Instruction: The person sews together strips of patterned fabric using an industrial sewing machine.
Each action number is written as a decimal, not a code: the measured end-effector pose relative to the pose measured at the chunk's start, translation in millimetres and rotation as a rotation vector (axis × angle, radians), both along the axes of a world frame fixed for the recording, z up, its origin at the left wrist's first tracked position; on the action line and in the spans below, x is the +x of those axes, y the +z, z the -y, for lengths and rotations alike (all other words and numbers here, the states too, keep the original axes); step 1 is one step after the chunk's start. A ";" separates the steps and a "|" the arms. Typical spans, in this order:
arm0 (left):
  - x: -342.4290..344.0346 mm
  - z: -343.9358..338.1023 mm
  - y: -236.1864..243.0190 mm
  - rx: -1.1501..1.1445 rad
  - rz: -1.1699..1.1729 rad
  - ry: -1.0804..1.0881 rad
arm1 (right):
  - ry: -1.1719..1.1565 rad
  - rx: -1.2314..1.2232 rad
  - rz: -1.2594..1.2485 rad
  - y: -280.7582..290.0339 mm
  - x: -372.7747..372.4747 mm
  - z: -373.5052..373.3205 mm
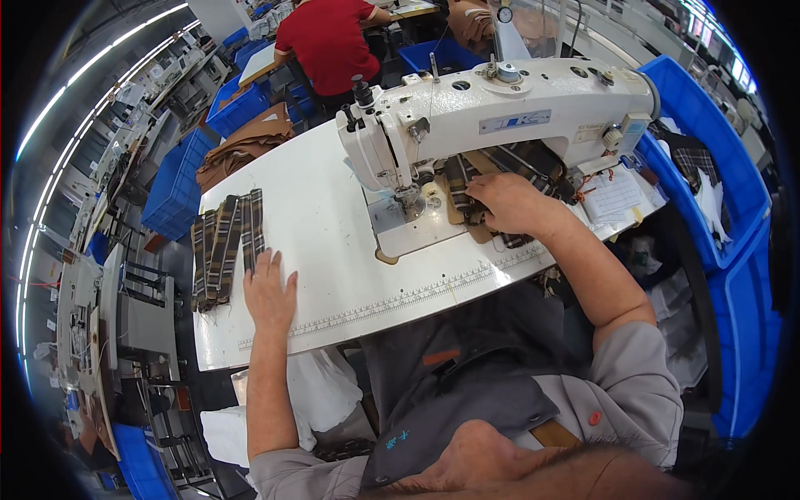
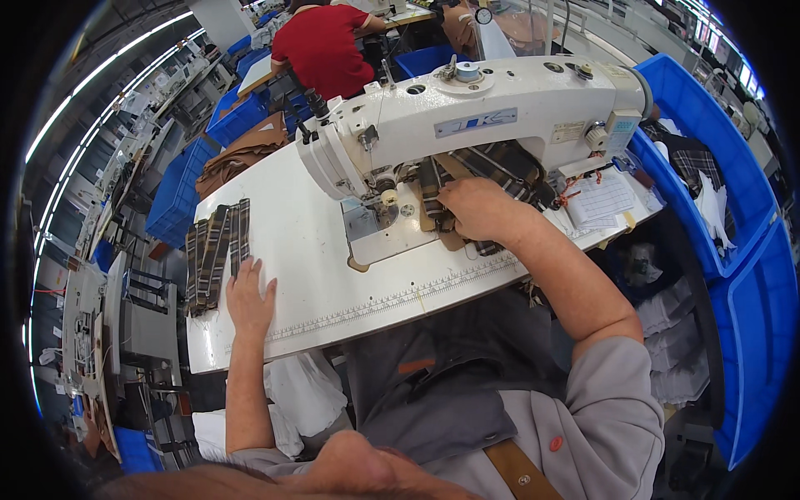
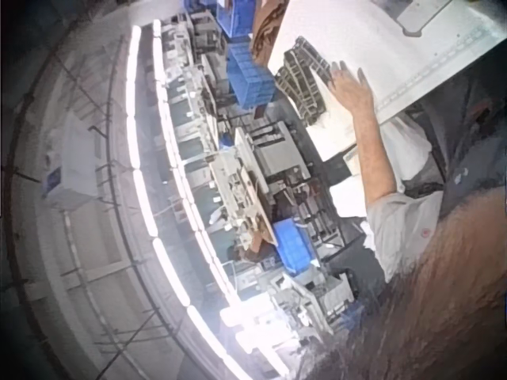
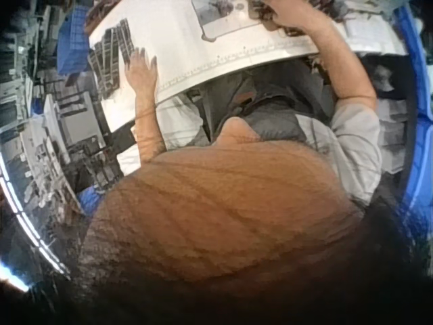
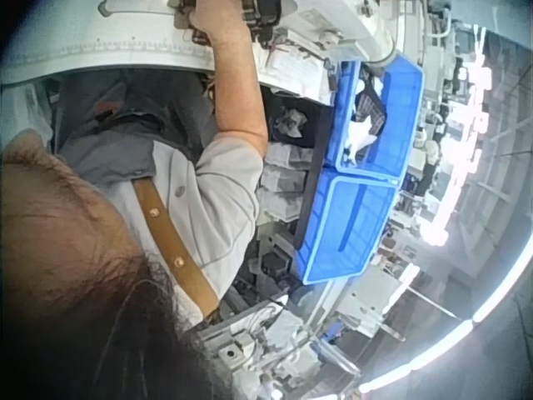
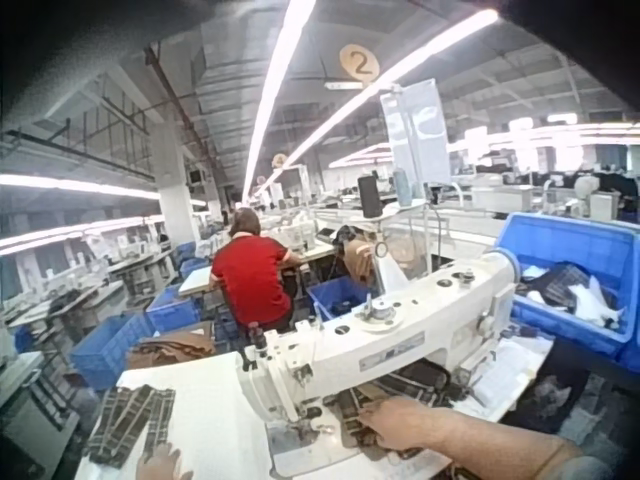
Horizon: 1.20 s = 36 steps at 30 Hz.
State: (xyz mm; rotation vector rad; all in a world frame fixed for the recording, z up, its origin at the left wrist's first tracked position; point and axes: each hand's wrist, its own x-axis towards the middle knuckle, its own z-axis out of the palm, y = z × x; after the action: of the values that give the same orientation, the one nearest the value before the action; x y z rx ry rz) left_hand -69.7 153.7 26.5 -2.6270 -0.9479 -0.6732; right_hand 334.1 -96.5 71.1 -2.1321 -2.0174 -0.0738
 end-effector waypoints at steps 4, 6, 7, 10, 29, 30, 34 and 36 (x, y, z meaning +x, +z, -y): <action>39.6 36.1 4.5 -0.101 -0.063 -0.135 | 0.076 0.216 0.226 -18.5 -0.8 -1.7; 61.5 55.8 8.6 -0.230 -0.046 -0.270 | -0.007 0.034 0.381 -18.5 -3.3 -4.7; 70.8 63.6 10.0 -0.229 -0.045 -0.272 | -0.010 0.034 0.382 -16.0 0.4 -3.0; 90.0 80.8 11.2 -0.312 -0.014 -0.383 | 0.008 0.253 0.219 0.0 14.7 9.7; 129.9 119.6 -1.3 -0.441 -0.234 -0.685 | 0.900 0.293 -0.179 -13.3 -136.5 75.3; 123.2 116.9 0.6 -0.431 -0.254 -0.597 | 0.857 0.227 -0.264 -7.4 -129.3 67.9; 109.0 98.7 3.9 -0.451 -0.229 -0.523 | 0.498 0.273 -0.181 -21.5 -90.4 18.1; 110.0 94.2 1.7 -0.491 -0.195 -0.531 | 0.386 0.256 -0.106 -31.6 -74.0 -9.7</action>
State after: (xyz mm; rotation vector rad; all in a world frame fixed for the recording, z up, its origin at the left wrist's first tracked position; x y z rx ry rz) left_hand 40.3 59.5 28.2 -3.3508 -0.3828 -0.2934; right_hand 260.0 -86.8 39.5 -1.5375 -2.1819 -0.1469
